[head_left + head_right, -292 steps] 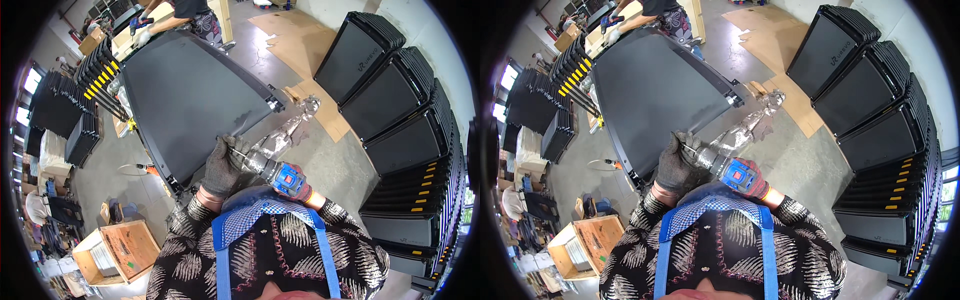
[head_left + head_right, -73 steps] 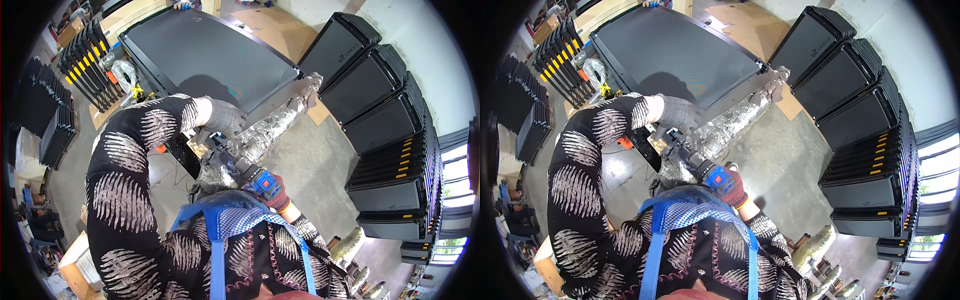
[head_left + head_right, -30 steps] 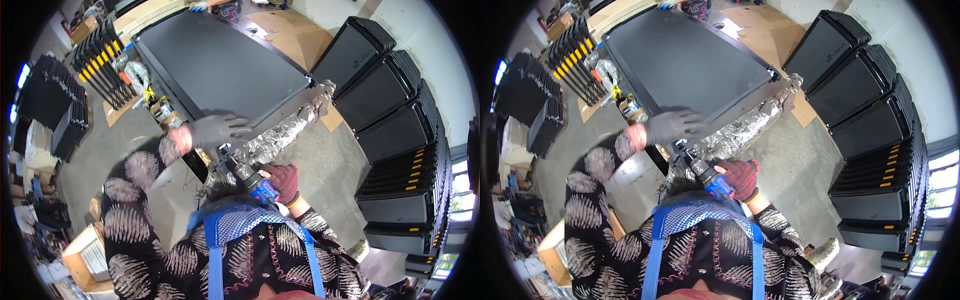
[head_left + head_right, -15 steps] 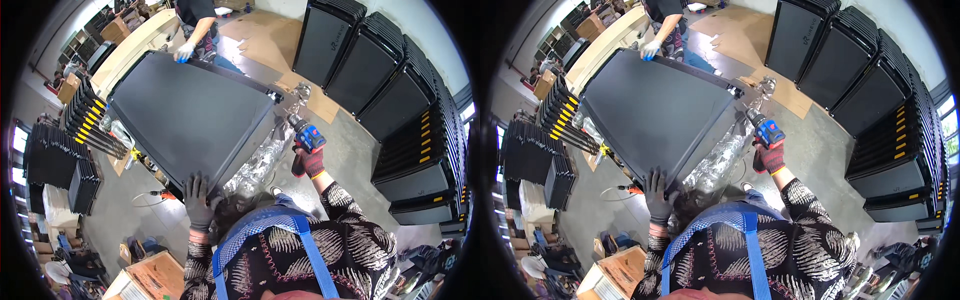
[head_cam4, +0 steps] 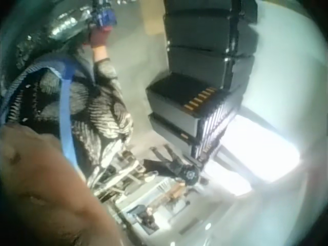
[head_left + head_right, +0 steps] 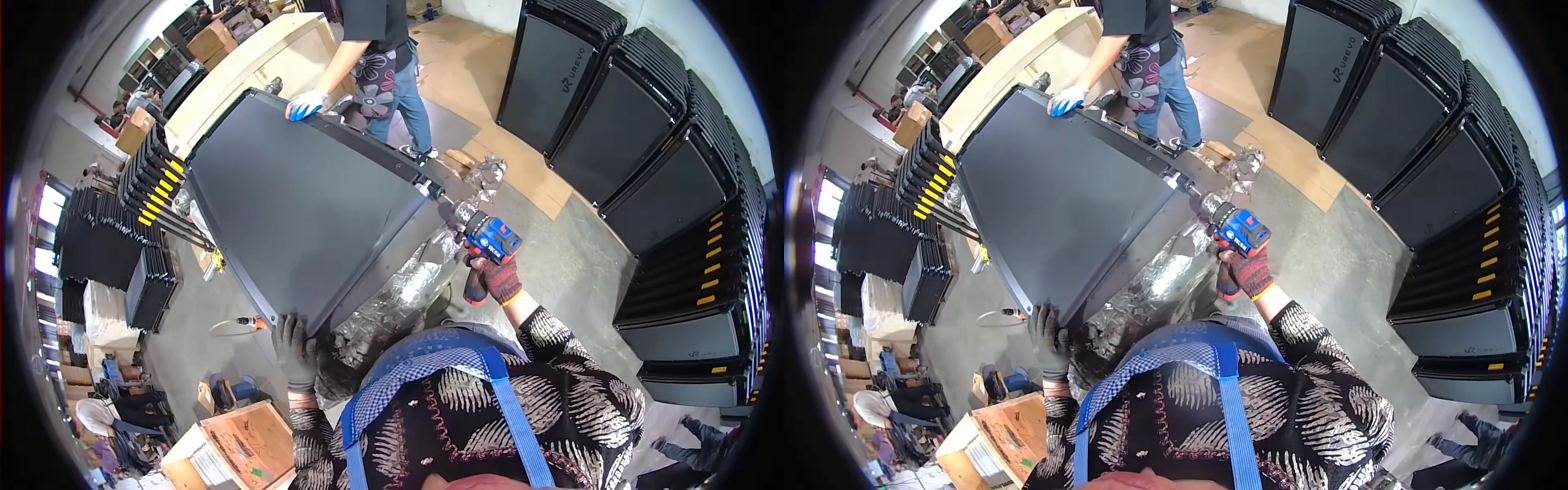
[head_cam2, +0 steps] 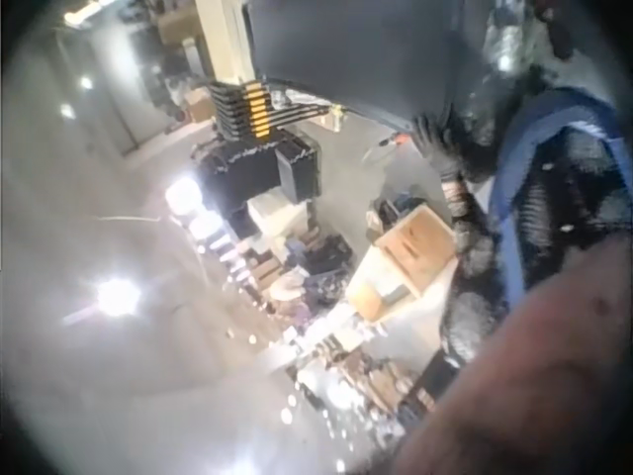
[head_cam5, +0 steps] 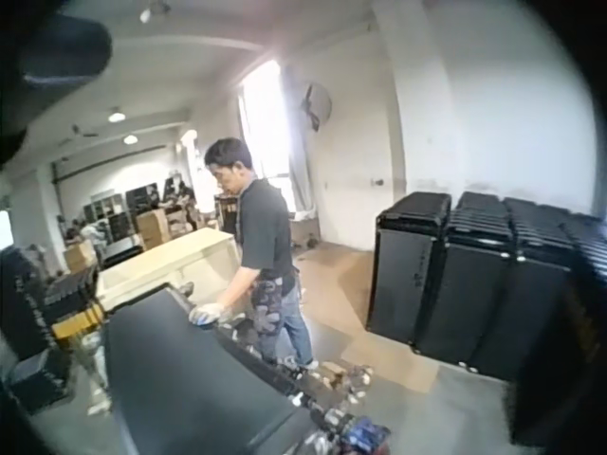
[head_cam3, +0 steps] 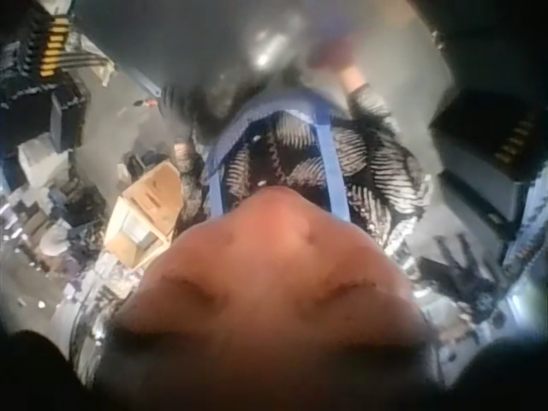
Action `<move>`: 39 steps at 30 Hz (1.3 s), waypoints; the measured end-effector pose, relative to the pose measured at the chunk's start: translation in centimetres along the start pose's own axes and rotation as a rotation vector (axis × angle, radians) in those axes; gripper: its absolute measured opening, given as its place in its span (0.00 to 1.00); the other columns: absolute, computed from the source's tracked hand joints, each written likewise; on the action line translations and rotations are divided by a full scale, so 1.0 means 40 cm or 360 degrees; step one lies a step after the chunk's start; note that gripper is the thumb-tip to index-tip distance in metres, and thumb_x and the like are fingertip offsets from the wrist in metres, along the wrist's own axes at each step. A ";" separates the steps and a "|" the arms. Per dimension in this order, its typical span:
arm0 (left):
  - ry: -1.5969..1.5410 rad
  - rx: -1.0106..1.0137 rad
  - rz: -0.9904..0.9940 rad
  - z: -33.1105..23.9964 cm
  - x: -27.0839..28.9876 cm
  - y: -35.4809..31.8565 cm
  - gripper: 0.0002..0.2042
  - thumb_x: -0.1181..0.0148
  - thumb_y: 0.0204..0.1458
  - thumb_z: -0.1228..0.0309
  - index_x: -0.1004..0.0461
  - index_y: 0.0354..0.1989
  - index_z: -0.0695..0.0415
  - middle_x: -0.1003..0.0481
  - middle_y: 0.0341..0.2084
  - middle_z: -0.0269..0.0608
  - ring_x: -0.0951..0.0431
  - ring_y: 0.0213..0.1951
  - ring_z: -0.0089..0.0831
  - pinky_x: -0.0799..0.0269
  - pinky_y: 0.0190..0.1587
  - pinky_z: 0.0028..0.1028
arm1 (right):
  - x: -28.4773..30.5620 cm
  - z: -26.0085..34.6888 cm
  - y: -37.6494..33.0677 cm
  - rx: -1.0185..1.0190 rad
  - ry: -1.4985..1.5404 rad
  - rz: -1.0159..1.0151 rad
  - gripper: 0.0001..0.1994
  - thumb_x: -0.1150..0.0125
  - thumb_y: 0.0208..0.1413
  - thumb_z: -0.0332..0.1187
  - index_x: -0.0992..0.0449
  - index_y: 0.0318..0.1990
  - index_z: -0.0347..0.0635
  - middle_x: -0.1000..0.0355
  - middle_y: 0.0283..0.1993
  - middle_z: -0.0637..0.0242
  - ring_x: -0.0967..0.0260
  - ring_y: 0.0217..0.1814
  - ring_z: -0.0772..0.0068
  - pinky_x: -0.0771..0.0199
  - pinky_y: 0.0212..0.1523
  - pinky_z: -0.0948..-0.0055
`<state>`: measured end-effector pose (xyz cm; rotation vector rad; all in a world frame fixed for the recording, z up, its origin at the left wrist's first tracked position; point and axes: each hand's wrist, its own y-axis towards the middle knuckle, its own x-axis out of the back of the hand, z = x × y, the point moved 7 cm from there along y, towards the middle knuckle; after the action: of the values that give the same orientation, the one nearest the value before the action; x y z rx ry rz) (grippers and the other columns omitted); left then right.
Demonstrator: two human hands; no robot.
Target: Assembling components of an industrial unit and securing them with power tools.
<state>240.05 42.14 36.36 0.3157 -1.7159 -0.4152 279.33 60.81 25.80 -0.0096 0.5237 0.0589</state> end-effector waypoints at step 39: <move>0.0064 0.0125 0.0035 -0.001 -0.003 -0.006 0.21 0.53 0.58 0.58 0.31 0.53 0.59 0.33 0.56 0.50 0.39 0.60 0.54 0.45 0.61 0.48 | 0.066 -0.022 0.054 0.0074 -0.0489 0.0396 0.17 0.37 0.44 0.29 0.30 0.44 0.40 0.28 0.38 0.67 0.28 0.38 0.72 0.26 0.36 0.73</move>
<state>240.10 41.97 36.14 0.3593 -1.6978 -0.3238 281.04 63.08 23.75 0.1087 0.2164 0.2869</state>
